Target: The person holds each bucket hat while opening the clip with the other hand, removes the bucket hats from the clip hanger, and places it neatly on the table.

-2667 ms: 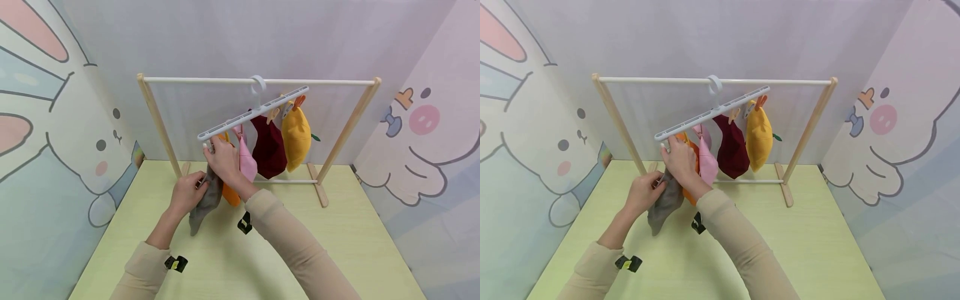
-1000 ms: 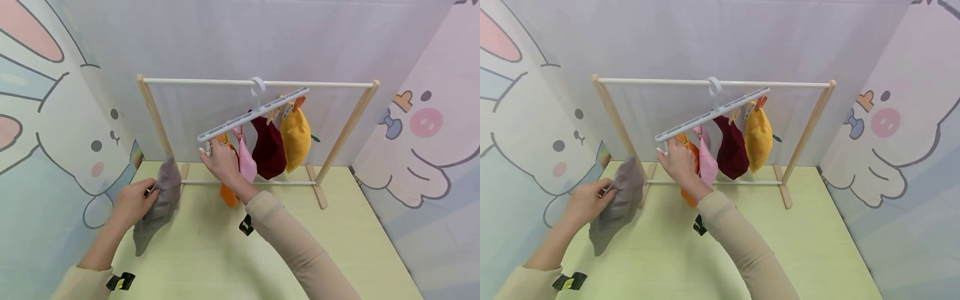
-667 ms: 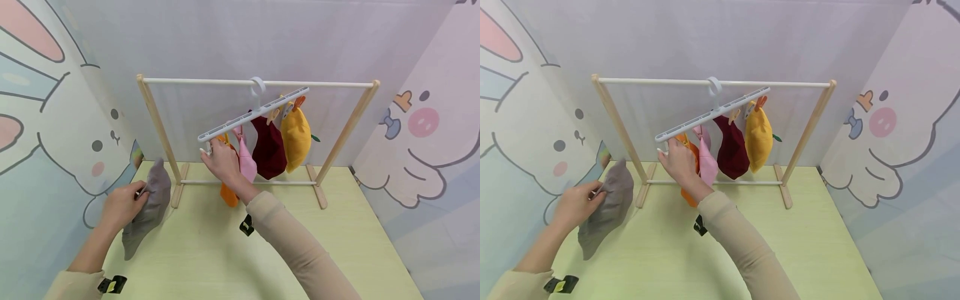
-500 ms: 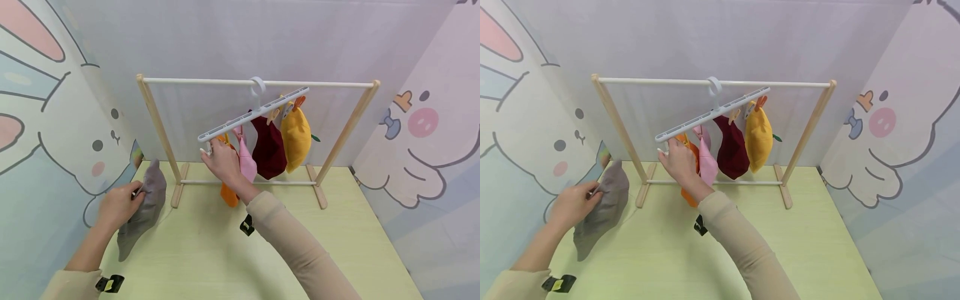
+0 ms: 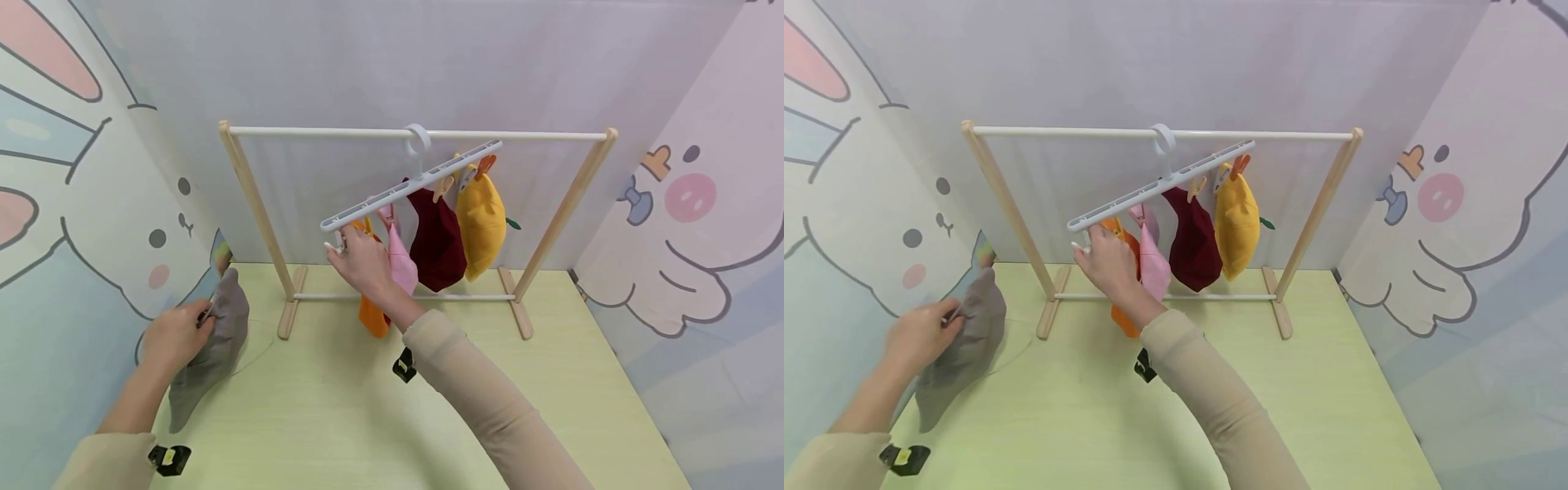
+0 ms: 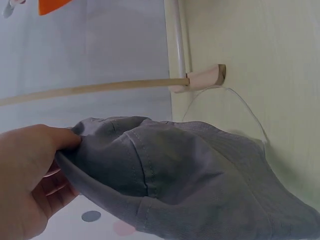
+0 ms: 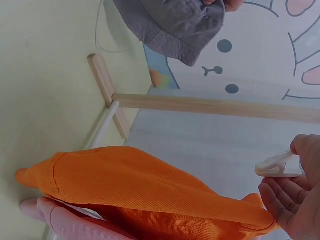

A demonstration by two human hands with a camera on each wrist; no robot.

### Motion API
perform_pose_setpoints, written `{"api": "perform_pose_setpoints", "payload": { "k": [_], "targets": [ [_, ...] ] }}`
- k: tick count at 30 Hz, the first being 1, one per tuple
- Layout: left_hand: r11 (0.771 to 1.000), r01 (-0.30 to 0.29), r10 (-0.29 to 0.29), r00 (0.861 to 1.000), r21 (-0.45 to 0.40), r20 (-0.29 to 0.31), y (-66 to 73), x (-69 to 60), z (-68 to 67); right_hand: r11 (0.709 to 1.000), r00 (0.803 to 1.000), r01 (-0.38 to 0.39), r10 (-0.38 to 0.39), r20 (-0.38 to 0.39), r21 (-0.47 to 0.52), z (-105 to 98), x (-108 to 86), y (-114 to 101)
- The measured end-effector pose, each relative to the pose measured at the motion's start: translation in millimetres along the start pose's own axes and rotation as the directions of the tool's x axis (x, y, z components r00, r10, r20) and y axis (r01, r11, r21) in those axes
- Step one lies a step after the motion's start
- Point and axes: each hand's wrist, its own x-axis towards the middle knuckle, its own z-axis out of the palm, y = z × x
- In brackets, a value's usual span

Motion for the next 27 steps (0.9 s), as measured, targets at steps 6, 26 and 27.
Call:
{"api": "perform_pose_setpoints", "payload": {
  "k": [6, 26, 27],
  "targets": [
    [0.999, 0.017, -0.018, 0.999, 0.043, 0.039, -5.9, -2.0, 4.2, 1.000, 1.000, 0.004, -0.004, -0.003, 0.006, 0.2, -0.7, 0.1],
    [0.996, -0.003, -0.003, 0.997, 0.085, 0.079, -2.9, 2.4, 34.9, 1.000, 1.000, 0.015, -0.015, -0.011, 0.003, 2.3, 0.8, 2.4],
    [0.996, 0.003, -0.011, 0.995, 0.086, 0.096, -2.5, 3.0, 35.8, 1.000, 1.000, 0.015, -0.014, -0.011, 0.001, 2.2, 1.0, 2.5]
  ]
}}
